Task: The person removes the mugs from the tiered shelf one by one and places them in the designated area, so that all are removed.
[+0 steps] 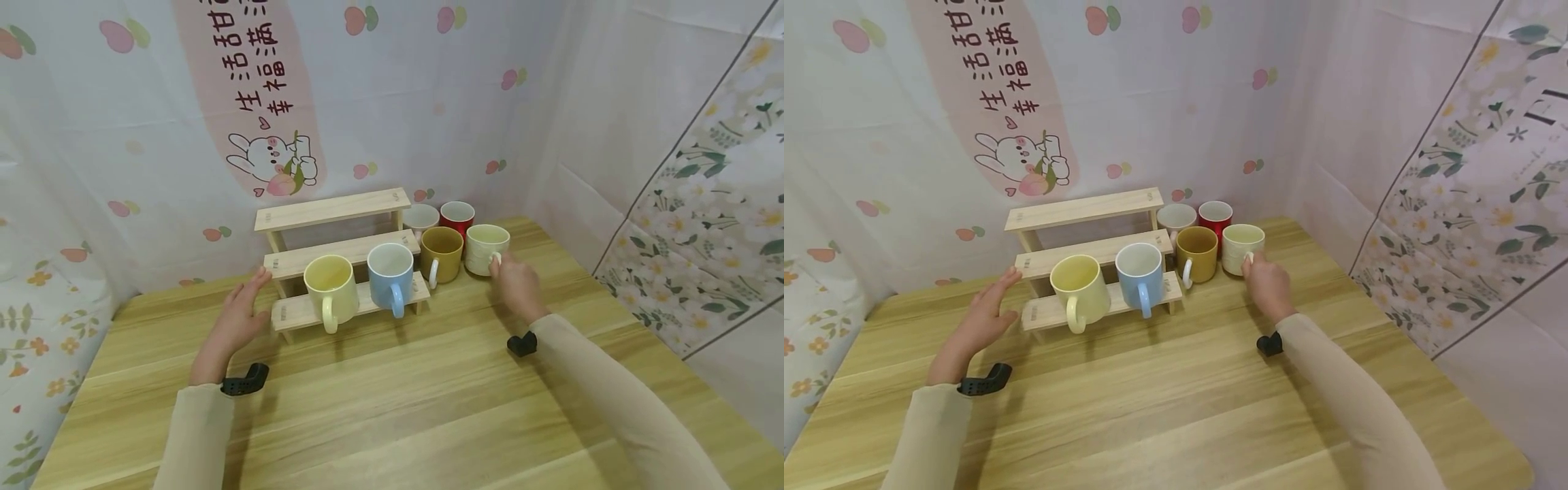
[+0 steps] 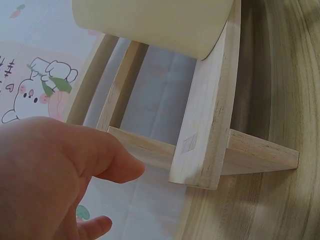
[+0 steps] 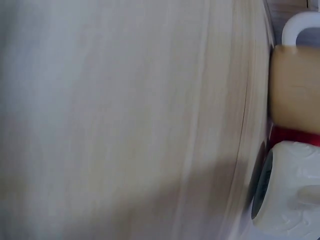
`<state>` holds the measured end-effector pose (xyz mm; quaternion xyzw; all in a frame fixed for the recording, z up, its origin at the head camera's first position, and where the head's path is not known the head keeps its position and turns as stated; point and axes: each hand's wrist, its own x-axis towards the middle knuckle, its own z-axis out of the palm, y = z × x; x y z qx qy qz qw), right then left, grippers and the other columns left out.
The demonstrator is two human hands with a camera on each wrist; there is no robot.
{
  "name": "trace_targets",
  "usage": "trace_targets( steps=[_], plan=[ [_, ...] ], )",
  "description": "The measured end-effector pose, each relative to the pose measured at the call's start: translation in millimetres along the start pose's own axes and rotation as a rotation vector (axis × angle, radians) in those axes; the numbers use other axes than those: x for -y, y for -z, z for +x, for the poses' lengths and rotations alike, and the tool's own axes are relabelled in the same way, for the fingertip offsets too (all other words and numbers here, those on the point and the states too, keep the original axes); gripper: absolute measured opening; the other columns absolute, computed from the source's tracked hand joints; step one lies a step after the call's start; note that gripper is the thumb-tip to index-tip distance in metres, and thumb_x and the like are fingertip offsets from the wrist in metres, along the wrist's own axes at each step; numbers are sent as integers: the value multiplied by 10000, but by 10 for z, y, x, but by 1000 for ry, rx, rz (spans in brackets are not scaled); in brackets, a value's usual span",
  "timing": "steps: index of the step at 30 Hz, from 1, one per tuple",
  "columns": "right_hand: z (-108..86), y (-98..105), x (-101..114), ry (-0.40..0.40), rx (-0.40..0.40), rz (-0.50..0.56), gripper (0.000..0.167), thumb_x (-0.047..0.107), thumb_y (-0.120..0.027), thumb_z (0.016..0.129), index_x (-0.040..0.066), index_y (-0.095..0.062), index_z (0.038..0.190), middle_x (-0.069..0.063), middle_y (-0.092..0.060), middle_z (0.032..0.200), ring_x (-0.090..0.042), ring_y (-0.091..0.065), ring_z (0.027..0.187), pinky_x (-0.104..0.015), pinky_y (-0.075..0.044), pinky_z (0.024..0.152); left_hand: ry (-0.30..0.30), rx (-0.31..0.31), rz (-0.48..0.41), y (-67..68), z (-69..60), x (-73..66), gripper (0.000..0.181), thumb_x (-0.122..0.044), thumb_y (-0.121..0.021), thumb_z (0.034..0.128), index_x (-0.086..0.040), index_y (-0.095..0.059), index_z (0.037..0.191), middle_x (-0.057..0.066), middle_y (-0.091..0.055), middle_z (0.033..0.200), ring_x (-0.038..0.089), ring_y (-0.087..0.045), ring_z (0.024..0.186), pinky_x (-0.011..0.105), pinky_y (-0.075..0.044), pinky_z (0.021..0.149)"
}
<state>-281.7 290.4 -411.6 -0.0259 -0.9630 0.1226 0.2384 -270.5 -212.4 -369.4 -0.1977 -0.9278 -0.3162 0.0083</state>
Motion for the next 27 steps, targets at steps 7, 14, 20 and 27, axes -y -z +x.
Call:
trace_targets(
  steps=[7,14,20,27],
  plan=[
    [39,-44,133,-40,35,29,314,208,-404,983,-37,-494,808,-171,-470,543,-392,-507,480,-503,-428,436,-28,-20,-2,-2,11,11,693,74,-523,838,53,-252,1475,255,-145,1563,502,-147,1402,610,-37,1142],
    [35,-127,237,-103,110,91,324,220,-398,982,-56,-498,845,-210,-523,640,-401,-568,559,-497,-464,468,-4,-9,-11,2,0,13,696,71,-524,845,41,-245,1481,239,-118,1574,524,-95,1400,632,-33,1130],
    [30,-194,280,-103,122,134,297,193,-463,965,-61,-494,815,-199,-511,658,-380,-564,571,-502,-471,490,-20,-9,3,-4,0,-10,692,62,-523,842,42,-254,1479,246,-140,1568,496,-144,1406,609,-48,1140],
    [52,-233,325,-94,124,163,313,199,-508,947,41,-427,690,-86,-404,628,-295,-463,569,-485,-450,527,-21,-4,-13,-10,-6,-17,697,67,-516,842,53,-237,1481,257,-132,1565,490,-138,1411,601,-29,1145]
  ],
)
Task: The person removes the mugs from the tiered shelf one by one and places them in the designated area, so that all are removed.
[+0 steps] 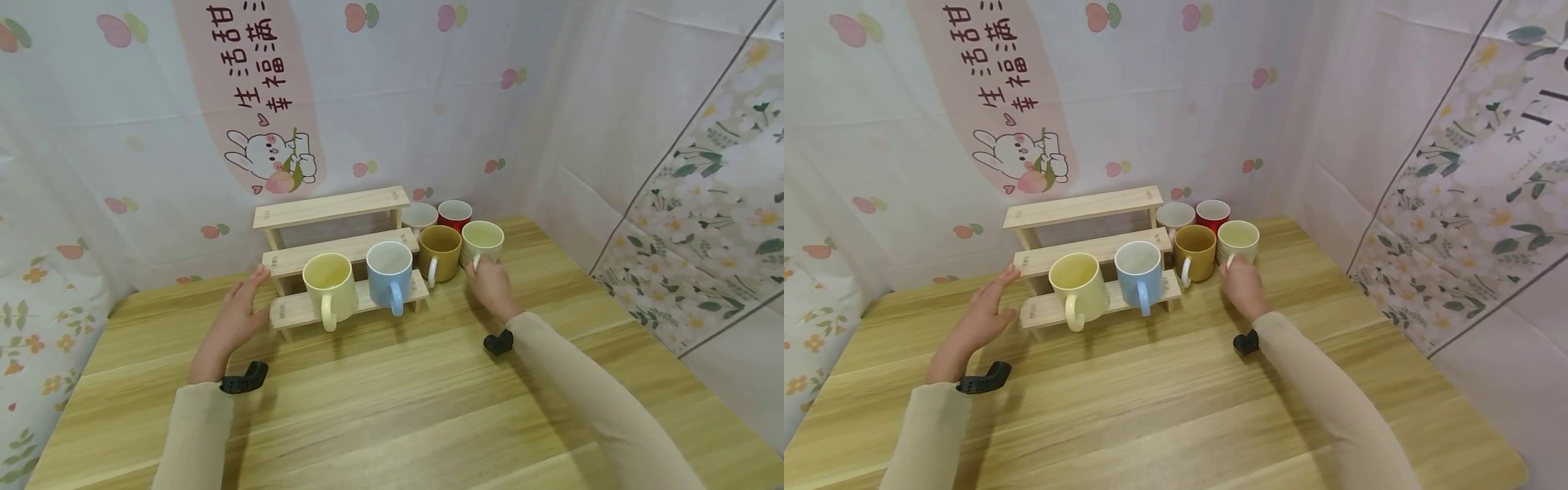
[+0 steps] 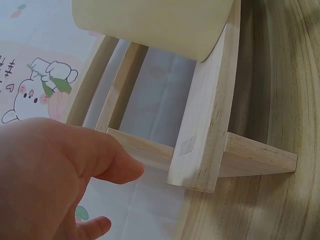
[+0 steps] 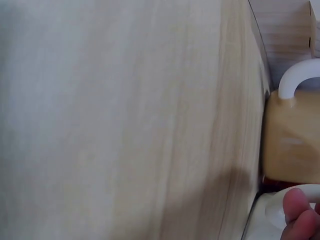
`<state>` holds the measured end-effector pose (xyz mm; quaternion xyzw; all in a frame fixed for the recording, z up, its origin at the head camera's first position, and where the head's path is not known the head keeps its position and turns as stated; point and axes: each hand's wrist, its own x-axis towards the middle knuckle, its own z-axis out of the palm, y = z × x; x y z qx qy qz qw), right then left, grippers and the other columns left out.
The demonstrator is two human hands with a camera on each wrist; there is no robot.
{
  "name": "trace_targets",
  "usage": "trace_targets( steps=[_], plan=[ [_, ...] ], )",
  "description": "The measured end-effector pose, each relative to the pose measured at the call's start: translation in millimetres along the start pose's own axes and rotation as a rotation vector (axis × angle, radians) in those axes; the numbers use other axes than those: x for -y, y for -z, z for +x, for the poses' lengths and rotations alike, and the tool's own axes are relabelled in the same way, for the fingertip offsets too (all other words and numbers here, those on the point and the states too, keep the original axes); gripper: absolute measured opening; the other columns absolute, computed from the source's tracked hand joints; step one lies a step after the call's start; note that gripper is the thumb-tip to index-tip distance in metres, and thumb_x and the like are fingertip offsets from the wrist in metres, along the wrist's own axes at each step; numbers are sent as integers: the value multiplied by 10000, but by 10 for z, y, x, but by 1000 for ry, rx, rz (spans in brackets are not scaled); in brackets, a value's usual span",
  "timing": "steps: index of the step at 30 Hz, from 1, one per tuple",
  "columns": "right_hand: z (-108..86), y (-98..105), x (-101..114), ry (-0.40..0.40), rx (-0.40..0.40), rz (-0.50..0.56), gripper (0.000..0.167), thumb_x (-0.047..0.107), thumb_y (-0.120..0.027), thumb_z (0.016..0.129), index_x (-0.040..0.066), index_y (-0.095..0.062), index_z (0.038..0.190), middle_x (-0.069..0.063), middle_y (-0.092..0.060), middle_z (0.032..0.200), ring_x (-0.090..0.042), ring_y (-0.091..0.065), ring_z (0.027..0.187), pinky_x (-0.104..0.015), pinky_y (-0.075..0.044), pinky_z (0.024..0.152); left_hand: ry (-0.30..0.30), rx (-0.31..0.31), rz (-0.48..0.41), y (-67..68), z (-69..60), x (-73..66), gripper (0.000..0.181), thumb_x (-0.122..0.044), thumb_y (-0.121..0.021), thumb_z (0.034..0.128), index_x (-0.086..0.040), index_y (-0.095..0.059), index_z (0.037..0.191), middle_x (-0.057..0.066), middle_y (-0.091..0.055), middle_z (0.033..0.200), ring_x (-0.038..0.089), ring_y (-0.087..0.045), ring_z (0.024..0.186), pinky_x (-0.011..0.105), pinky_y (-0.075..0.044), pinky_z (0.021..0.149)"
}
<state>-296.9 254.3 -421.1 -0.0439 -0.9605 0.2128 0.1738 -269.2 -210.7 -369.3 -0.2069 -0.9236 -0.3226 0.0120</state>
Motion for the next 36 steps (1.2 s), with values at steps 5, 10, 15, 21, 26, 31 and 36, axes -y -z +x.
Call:
trace_targets(
  steps=[5,10,15,21,26,31,36],
  plan=[
    [40,-9,50,-24,35,21,360,272,-489,964,74,-426,670,-57,-411,609,-275,-463,575,-414,-409,508,-8,-14,5,-9,-4,11,699,65,-522,841,48,-242,1481,257,-142,1563,490,-162,1404,600,-37,1145],
    [12,15,44,-51,68,10,381,332,-464,976,73,-453,696,-76,-459,615,-276,-490,587,-398,-401,503,-14,-10,15,-23,13,15,692,61,-527,849,49,-243,1480,256,-142,1562,495,-166,1400,605,-42,1145],
    [2,115,65,-24,65,-29,422,376,-407,994,62,-512,733,-116,-553,649,-307,-562,622,-438,-441,528,13,-4,15,-5,6,5,700,67,-522,849,44,-232,1486,246,-130,1568,504,-128,1405,612,-44,1141],
    [8,286,146,44,-61,-31,323,281,-475,970,62,-495,733,-74,-497,584,-256,-491,524,-358,-353,440,19,-5,5,-13,6,19,708,68,-520,841,41,-231,1487,242,-130,1570,518,-105,1403,619,-42,1137],
    [-4,400,249,134,-89,-33,303,245,-493,943,84,-489,687,-41,-468,534,-218,-446,487,-302,-303,420,24,-6,2,-2,6,14,712,63,-517,842,35,-226,1491,235,-121,1574,536,-96,1394,633,-44,1131],
    [-27,476,320,165,-59,-33,307,243,-504,931,96,-508,662,-30,-486,538,-205,-445,495,-288,-294,435,31,-1,-2,4,9,7,706,69,-509,845,31,-229,1491,227,-119,1578,542,-79,1392,637,-41,1130],
    [-38,542,387,182,14,-48,298,239,-512,919,109,-511,651,-19,-499,551,-189,-440,505,-280,-289,450,25,6,0,1,0,13,701,78,-511,845,44,-231,1487,235,-124,1575,527,-86,1401,620,-35,1139]
  ],
)
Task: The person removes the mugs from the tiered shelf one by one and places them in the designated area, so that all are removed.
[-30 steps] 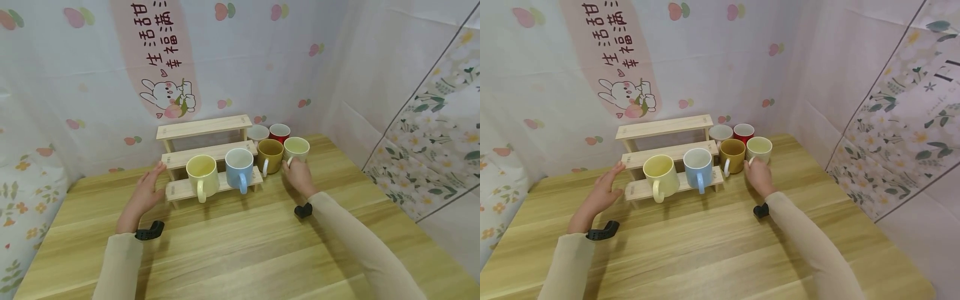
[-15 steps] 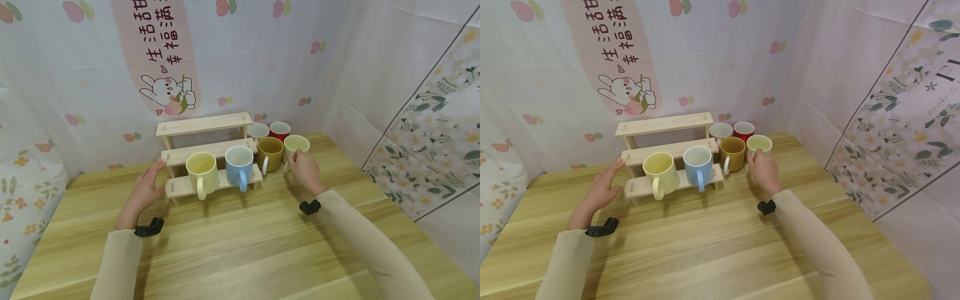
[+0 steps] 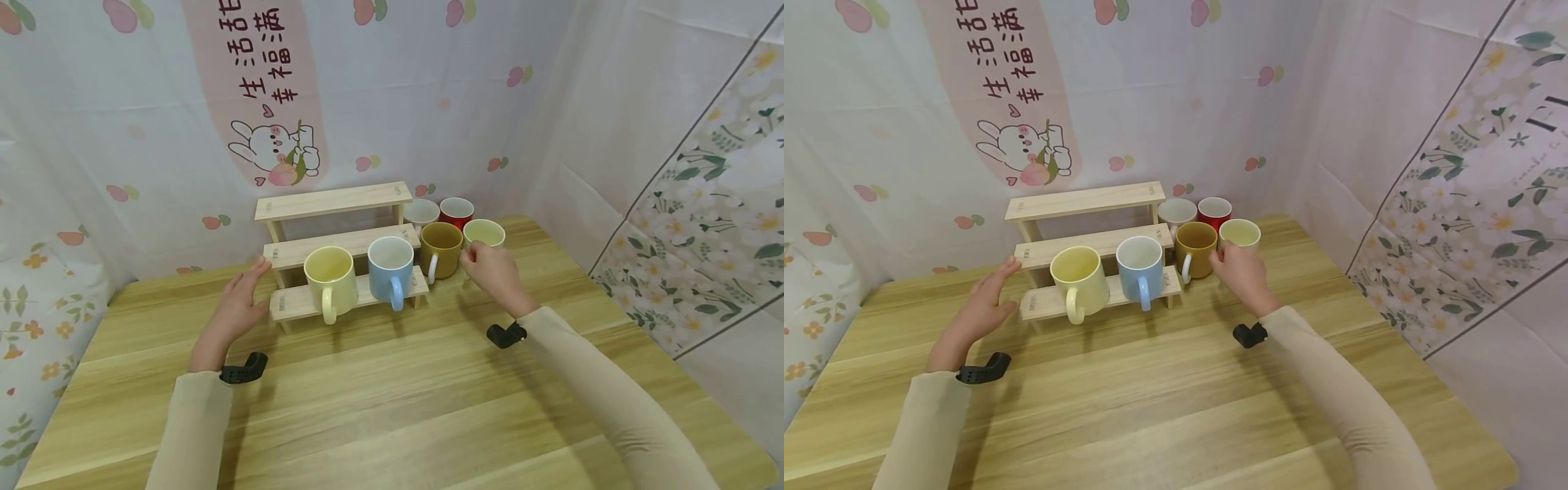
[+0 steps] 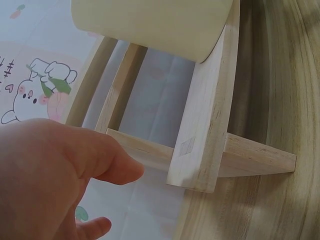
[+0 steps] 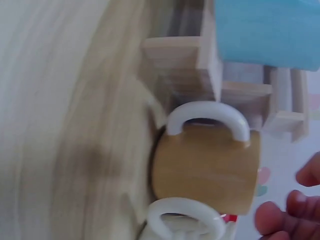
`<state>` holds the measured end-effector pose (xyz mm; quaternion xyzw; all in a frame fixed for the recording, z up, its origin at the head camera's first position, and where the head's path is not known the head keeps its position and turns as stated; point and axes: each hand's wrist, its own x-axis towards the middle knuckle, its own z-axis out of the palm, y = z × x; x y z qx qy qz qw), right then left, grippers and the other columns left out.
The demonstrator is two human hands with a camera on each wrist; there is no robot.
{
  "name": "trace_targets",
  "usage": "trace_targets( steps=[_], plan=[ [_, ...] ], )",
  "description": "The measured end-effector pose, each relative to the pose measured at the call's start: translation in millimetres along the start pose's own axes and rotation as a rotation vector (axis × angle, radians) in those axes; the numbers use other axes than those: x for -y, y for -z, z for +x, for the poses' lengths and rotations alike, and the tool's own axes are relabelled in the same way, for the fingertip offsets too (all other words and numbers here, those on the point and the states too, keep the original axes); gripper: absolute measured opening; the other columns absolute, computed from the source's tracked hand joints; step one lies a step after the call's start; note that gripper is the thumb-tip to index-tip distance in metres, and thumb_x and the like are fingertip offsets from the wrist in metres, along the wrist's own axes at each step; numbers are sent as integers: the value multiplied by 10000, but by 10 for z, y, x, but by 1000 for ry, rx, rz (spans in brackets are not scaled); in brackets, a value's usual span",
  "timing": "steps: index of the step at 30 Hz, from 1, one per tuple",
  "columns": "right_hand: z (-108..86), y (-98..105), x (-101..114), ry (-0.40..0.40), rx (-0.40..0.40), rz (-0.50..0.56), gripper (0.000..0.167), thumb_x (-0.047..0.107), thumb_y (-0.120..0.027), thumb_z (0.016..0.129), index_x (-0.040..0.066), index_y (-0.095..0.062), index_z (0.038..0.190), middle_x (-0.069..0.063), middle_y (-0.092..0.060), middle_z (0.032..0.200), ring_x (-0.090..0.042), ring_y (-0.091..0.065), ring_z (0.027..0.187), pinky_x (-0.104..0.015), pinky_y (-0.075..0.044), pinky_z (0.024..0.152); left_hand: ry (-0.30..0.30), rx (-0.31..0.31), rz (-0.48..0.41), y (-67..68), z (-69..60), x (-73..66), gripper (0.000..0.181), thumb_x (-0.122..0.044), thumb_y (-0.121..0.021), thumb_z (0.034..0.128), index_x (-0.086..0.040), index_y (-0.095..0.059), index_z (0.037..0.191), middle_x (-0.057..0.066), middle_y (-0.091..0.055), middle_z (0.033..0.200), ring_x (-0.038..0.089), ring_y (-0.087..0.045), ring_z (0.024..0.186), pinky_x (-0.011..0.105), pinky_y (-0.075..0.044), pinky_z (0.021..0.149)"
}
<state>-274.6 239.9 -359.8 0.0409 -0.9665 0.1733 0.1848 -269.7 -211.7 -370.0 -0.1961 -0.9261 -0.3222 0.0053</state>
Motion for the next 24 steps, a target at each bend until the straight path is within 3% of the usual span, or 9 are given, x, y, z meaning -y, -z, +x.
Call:
trace_targets(
  steps=[7,16,24],
  plan=[
    [30,80,127,4,100,-10,320,253,-510,919,138,-463,624,1,-462,563,-162,-422,514,-271,-276,449,-10,-3,3,-7,5,13,701,72,-516,848,47,-229,1486,236,-121,1575,522,-103,1400,621,-38,1139],
    [-4,97,328,106,90,-32,322,233,-537,910,123,-493,611,-6,-474,567,-179,-453,538,-271,-314,496,-21,23,7,-23,18,37,709,72,-500,854,44,-197,1494,248,-99,1575,495,-143,1406,606,-30,1144],
    [-73,38,514,107,122,25,363,279,-548,925,128,-513,596,27,-414,518,-144,-403,501,-249,-277,469,-16,14,-7,-16,11,27,724,82,-508,844,39,-197,1497,243,-96,1576,493,-135,1409,606,-25,1144]
  ],
)
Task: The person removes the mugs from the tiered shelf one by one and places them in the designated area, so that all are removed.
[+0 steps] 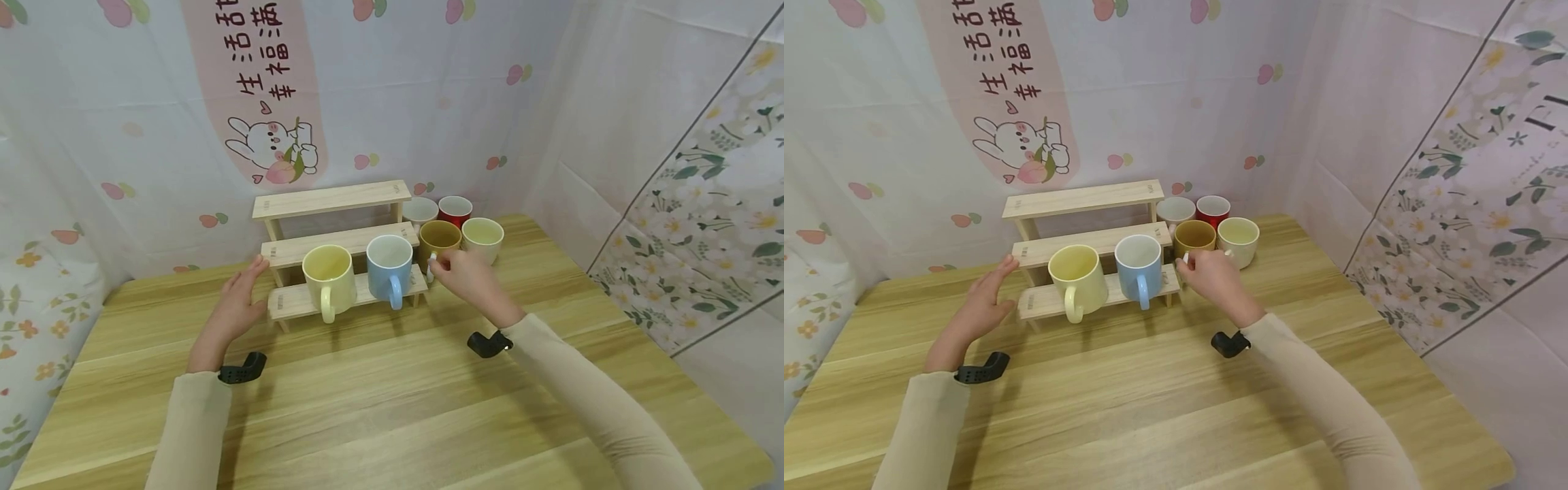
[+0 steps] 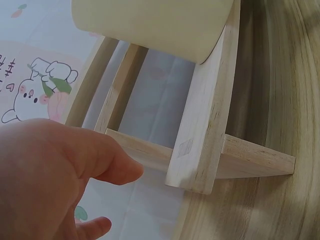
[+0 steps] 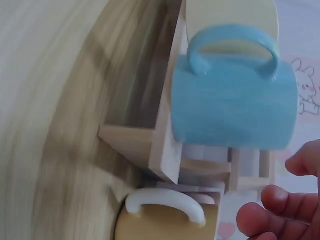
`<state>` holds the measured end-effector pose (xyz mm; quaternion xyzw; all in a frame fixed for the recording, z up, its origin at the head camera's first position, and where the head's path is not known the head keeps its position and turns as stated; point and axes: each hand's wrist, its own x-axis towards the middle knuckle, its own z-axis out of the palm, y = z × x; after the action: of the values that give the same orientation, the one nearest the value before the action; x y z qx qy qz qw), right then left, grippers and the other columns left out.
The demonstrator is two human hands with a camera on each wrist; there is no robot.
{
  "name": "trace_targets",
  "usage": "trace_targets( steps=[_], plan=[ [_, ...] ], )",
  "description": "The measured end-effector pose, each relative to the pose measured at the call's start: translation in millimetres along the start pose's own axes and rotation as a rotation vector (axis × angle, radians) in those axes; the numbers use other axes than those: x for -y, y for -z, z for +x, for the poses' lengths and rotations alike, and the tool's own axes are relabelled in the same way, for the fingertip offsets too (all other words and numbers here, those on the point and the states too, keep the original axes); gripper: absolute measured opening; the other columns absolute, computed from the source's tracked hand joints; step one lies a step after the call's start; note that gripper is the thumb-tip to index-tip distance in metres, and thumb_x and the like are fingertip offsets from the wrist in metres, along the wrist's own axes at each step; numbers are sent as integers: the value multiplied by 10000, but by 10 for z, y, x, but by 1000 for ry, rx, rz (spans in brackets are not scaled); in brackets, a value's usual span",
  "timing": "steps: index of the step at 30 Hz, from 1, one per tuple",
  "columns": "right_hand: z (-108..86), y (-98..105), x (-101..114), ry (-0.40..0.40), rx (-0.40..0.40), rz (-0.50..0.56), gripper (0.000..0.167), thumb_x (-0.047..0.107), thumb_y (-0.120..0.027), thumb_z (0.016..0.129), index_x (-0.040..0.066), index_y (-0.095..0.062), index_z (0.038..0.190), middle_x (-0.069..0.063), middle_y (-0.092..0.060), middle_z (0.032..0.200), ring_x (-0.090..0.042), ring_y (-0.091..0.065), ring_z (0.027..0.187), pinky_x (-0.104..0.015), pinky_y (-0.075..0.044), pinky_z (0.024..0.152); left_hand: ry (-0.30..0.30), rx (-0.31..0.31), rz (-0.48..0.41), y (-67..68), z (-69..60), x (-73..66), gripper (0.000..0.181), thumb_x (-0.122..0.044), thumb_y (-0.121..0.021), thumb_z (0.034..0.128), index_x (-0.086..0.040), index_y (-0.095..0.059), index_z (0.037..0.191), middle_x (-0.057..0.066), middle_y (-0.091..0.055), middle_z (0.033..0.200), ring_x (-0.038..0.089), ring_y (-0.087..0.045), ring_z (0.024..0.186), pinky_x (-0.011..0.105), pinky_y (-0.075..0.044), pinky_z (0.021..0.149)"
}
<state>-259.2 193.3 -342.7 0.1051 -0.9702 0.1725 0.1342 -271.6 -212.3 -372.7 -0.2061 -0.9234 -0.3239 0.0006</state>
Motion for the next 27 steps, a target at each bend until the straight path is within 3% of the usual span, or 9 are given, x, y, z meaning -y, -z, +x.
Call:
trace_targets(
  steps=[7,15,20,27],
  plan=[
    [-50,-95,180,6,-8,28,340,293,-552,928,112,-595,644,21,-454,505,-145,-433,492,-249,-308,461,11,6,-31,10,-12,-5,729,84,-500,847,30,-185,1503,228,-67,1585,518,-73,1406,626,-15,1132],
    [-108,-219,419,121,-130,-2,366,358,-605,900,109,-634,633,14,-565,531,-151,-507,487,-252,-372,441,27,0,-51,18,-23,-8,745,93,-492,838,20,-176,1509,216,-53,1590,538,-60,1396,635,-2,1125],
    [-148,-283,507,133,-95,5,380,404,-621,890,135,-591,624,39,-531,524,-131,-479,482,-231,-356,443,16,0,-43,4,-11,1,738,89,-492,839,27,-180,1506,217,-61,1589,525,-76,1403,624,-3,1133],
    [-180,-379,576,125,-91,11,374,403,-669,859,80,-569,697,25,-493,548,-121,-454,470,-213,-327,420,16,-9,-41,-15,-16,18,748,90,-495,831,14,-186,1508,216,-68,1589,549,-61,1391,642,-8,1123]
  ],
)
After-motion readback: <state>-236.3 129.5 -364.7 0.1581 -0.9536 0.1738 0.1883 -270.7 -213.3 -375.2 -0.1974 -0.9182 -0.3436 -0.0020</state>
